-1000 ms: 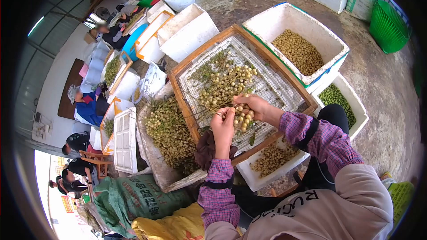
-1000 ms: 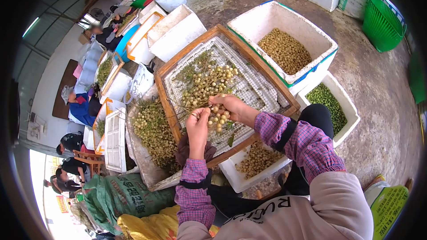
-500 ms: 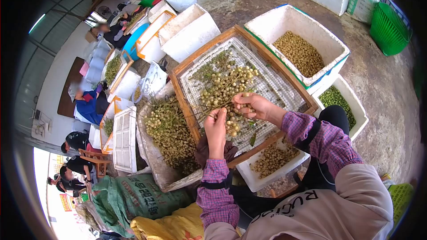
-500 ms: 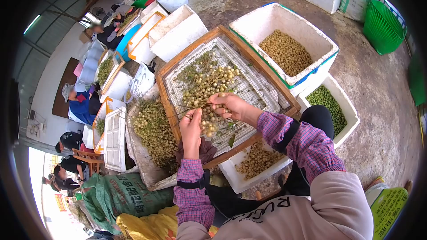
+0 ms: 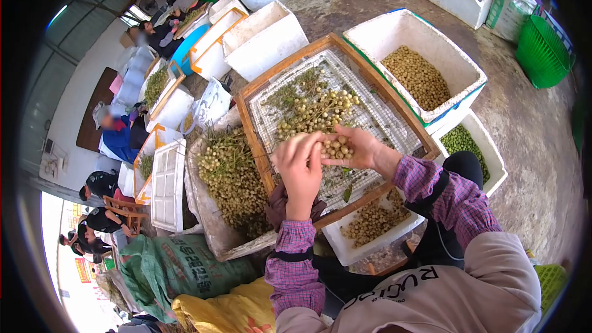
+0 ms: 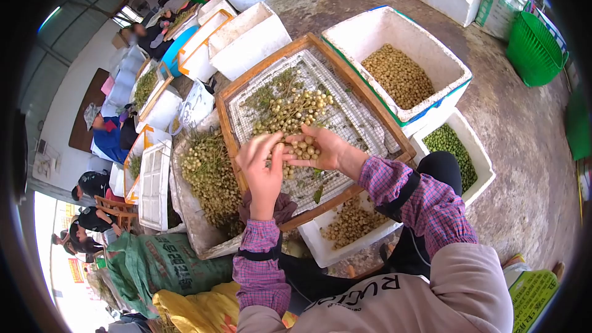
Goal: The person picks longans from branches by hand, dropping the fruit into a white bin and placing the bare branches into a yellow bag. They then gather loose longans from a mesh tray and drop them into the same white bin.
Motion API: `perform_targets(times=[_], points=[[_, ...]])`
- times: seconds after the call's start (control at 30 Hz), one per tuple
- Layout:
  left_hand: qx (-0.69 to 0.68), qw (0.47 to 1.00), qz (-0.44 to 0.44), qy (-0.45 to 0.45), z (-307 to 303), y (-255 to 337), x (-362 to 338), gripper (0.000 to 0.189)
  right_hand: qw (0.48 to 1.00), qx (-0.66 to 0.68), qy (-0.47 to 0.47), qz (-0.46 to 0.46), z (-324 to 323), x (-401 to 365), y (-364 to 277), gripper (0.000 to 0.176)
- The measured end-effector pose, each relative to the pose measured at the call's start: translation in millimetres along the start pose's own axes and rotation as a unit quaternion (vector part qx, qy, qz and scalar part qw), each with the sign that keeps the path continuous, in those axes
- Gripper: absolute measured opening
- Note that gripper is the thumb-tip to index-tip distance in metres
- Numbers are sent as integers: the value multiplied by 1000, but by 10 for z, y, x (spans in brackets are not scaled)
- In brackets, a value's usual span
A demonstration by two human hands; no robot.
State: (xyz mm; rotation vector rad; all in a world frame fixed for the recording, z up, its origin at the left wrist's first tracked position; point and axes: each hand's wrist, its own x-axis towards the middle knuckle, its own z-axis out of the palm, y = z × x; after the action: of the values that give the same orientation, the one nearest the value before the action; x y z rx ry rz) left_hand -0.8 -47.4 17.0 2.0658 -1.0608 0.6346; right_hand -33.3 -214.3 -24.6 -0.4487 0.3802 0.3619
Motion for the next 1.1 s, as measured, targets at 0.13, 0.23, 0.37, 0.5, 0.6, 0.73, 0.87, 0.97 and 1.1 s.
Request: perform_targets(times=[0.13,0.23,0.37,0.5,0.6,0.73,0.87,0.97,1.1], points=[[-17,973,-100,-205,80,-53,32,17,998,-52,5,21,-51,80,46,35],[-80,971,-86,-209,145,-180,48,15,997,-74,13,26,-45,74,37,32],[-147,946,-143,-251,123,-107,61,10,993,-111,45,4,3,30,54,29],[-140,965,-137,-175,251,-116,-30,6,986,-166,22,10,-22,42,82,28],[-163,965,-161,-128,387,-303,-167,9,984,-136,-87,72,-291,239,62,33],[-211,932,-292,-43,340,-423,-214,8,973,20,-207,99,-433,373,79,43],[-135,931,-324,98,-29,-375,80,48,996,72,-33,-33,-51,25,-5,51],[-39,982,-127,133,-304,37,348,43,995,81,-41,-36,10,-17,-23,54],[-164,968,-92,-164,-118,340,364,18,990,126,-44,-44,48,-4,8,52]])
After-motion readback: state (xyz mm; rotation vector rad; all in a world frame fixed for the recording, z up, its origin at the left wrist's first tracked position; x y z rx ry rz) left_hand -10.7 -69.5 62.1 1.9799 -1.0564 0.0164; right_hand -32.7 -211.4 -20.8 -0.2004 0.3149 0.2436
